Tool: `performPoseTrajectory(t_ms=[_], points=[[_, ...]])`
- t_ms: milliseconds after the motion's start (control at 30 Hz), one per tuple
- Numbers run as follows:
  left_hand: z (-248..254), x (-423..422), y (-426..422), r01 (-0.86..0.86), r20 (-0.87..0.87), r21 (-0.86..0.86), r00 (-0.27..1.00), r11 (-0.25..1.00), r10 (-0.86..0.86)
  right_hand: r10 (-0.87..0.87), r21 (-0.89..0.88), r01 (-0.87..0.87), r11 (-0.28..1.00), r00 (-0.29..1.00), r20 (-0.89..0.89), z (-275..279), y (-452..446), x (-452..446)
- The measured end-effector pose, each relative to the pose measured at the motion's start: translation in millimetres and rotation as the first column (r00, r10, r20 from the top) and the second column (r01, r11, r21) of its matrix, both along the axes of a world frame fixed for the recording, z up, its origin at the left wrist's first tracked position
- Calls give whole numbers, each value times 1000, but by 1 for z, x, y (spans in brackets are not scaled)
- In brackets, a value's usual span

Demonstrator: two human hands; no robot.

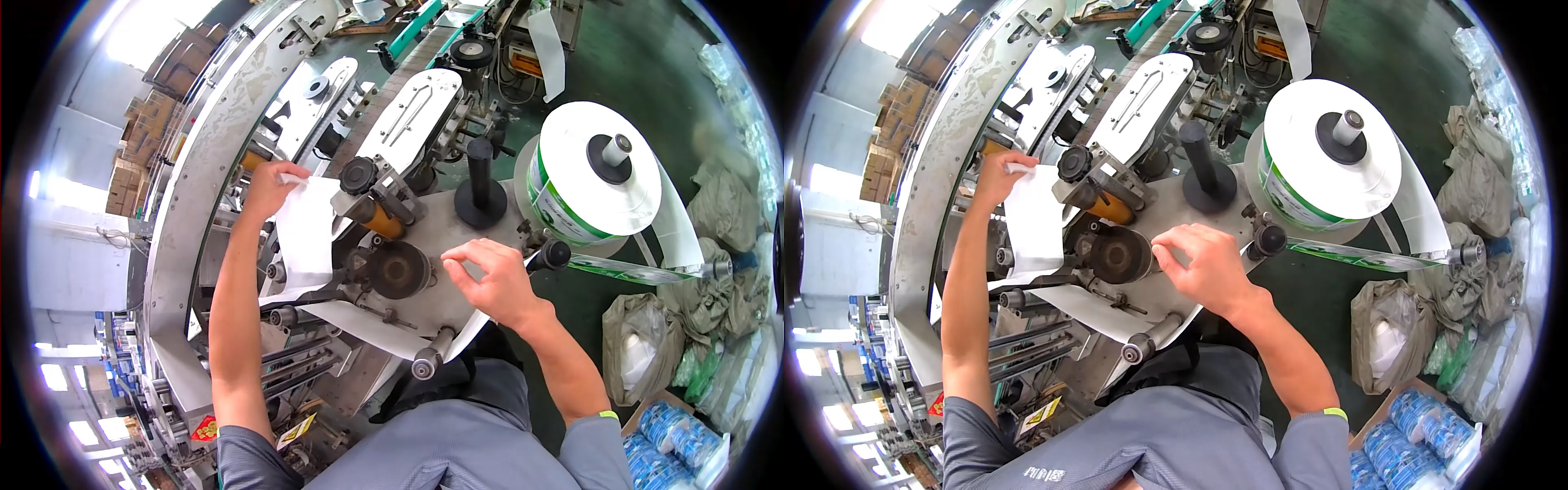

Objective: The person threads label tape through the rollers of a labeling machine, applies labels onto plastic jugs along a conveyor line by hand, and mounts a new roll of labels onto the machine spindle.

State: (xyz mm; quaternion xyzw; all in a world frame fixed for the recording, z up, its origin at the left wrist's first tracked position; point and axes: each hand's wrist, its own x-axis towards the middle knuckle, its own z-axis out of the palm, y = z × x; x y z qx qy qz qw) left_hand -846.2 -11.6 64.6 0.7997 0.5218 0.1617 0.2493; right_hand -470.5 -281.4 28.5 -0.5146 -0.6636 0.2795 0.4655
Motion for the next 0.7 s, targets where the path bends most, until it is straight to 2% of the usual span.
performPoseTrajectory(t_ms=[33, 167, 233, 300, 367, 500, 633, 700], points=[[2, 0, -1, 17, 48, -75, 999, 997, -13, 0, -21, 0, 1000, 1000, -7, 1, 0, 0], [6, 11, -6, 13, 76, -83, 997, 996, -7, 9, 14, -8, 1000, 1000, -5, -3, 1, -2], [9, 26, -5, 96, 24, -68, 995, 993, -94, 13, 2, -13, 1000, 1000, 5, -3, 1, -2], [22, 50, -14, 98, -10, -98, 995, 990, -100, 15, 7, -15, 1000, 1000, 8, -2, 2, -2], [24, 62, -14, 88, 7, -237, 996, 968, -89, 12, 10, -13, 1000, 1000, 9, -3, 2, -2], [27, 73, -12, 115, -106, -225, 984, 968, -142, 8, 38, -8, 999, 1000, -6, -1, 4, -1], [19, 72, -9, 166, -148, -188, 970, 968, -195, 8, 43, -10, 999, 999, 44, 2, 13, -4], [20, 66, -8, 190, -105, -195, 971, 962, -213, 13, 56, -16, 998, 998, 67, 2, 19, -4]])
